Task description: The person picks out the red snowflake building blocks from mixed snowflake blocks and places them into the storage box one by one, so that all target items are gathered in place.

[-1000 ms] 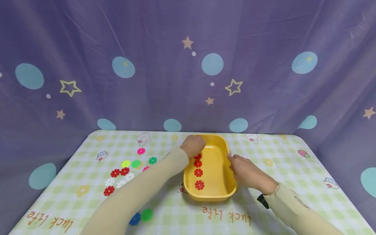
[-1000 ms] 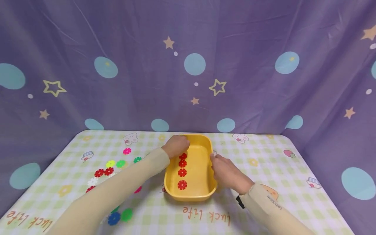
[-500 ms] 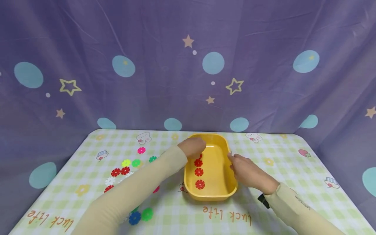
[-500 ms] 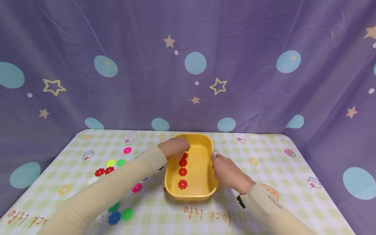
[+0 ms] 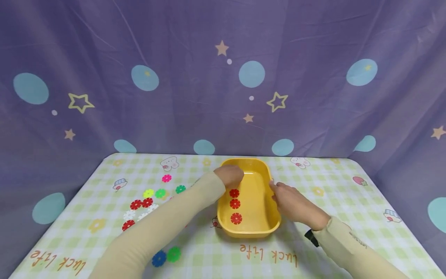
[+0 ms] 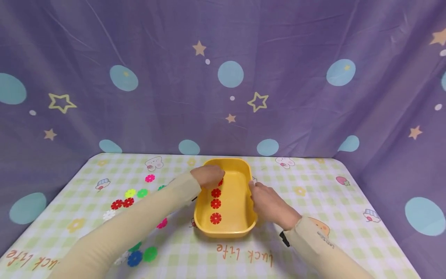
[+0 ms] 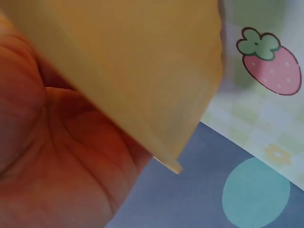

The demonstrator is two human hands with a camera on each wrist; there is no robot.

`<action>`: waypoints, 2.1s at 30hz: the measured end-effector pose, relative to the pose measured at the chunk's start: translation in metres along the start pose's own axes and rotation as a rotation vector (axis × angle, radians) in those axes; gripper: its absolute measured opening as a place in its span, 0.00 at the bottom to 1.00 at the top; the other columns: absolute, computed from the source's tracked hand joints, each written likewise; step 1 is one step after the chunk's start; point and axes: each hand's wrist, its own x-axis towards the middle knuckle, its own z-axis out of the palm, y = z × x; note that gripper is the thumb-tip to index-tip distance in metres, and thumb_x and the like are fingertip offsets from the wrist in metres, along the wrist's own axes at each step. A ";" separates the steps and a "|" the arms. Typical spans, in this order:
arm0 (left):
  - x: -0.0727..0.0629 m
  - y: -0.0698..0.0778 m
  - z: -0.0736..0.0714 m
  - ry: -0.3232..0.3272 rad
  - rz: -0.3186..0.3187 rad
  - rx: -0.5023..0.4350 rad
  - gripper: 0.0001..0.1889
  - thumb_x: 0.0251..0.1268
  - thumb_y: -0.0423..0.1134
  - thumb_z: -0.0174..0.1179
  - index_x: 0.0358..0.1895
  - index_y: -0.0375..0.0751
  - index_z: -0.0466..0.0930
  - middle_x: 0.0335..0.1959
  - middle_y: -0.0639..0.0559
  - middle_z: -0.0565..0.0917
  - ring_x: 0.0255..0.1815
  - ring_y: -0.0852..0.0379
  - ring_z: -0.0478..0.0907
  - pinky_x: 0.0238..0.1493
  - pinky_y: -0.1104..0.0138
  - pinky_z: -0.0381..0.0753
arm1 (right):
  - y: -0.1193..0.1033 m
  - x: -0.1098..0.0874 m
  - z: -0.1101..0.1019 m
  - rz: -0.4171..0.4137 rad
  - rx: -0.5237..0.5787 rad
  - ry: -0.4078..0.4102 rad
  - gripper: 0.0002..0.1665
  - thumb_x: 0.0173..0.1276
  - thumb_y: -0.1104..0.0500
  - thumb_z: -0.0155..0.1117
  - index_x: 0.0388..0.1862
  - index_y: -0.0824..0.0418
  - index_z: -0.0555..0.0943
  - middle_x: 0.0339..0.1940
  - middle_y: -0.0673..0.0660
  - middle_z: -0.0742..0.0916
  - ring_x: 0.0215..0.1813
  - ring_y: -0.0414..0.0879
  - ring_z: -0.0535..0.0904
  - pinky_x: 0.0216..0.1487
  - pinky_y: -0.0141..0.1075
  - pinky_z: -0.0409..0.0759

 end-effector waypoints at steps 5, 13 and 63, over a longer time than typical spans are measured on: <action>0.001 0.001 0.000 -0.006 -0.010 0.001 0.03 0.68 0.36 0.55 0.41 0.44 0.75 0.28 0.51 0.74 0.27 0.56 0.73 0.27 0.70 0.74 | 0.000 0.000 0.000 -0.003 0.001 -0.001 0.27 0.67 0.69 0.56 0.64 0.75 0.67 0.36 0.61 0.79 0.29 0.46 0.72 0.32 0.38 0.73; 0.003 -0.001 0.002 -0.008 -0.012 -0.008 0.03 0.66 0.37 0.56 0.39 0.43 0.76 0.27 0.52 0.75 0.27 0.56 0.73 0.28 0.69 0.74 | 0.000 0.000 0.000 0.004 0.002 0.000 0.27 0.67 0.69 0.56 0.64 0.75 0.66 0.37 0.61 0.79 0.30 0.46 0.72 0.32 0.38 0.73; 0.023 -0.003 0.004 0.148 0.170 0.075 0.03 0.62 0.35 0.61 0.35 0.44 0.84 0.29 0.54 0.81 0.30 0.57 0.75 0.36 0.69 0.76 | -0.001 0.000 0.002 -0.020 -0.036 0.014 0.27 0.66 0.68 0.58 0.63 0.76 0.67 0.37 0.62 0.79 0.31 0.49 0.75 0.34 0.41 0.75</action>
